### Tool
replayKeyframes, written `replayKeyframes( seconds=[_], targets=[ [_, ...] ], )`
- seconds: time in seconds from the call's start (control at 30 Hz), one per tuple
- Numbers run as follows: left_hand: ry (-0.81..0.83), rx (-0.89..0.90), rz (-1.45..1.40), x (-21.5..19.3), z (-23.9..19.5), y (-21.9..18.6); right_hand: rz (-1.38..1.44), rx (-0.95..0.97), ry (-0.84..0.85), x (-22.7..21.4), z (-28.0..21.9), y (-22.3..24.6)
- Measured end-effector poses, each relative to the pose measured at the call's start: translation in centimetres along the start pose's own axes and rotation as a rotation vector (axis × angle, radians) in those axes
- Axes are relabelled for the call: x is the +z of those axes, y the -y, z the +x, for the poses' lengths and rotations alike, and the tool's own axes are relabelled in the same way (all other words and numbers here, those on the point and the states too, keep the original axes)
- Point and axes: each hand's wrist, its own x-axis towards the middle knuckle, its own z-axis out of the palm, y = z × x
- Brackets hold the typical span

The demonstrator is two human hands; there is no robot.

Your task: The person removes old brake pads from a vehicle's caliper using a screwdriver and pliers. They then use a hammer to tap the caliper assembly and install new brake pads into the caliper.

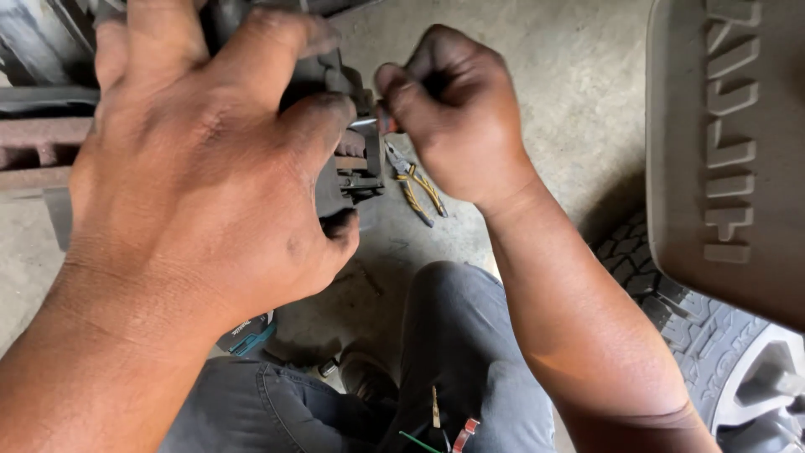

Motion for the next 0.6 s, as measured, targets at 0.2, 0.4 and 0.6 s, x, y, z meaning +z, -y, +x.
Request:
replayKeyframes(
  seconds=[0.2,0.4,0.6],
  targets=[
    [0.016,-0.025,-0.031,-0.2,0.1,-0.2,-0.615,0.036,0.097,0.4,0.7,2.0],
    [0.092,-0.064,0.012,-0.1,0.4,-0.5,-0.796,0.035,0.363,-0.7,1.1,3.0],
    [0.247,-0.083,0.103,0.4,0.4,-0.6,-0.900,-0.119,0.327,-0.6,1.3,2.7]
  ],
)
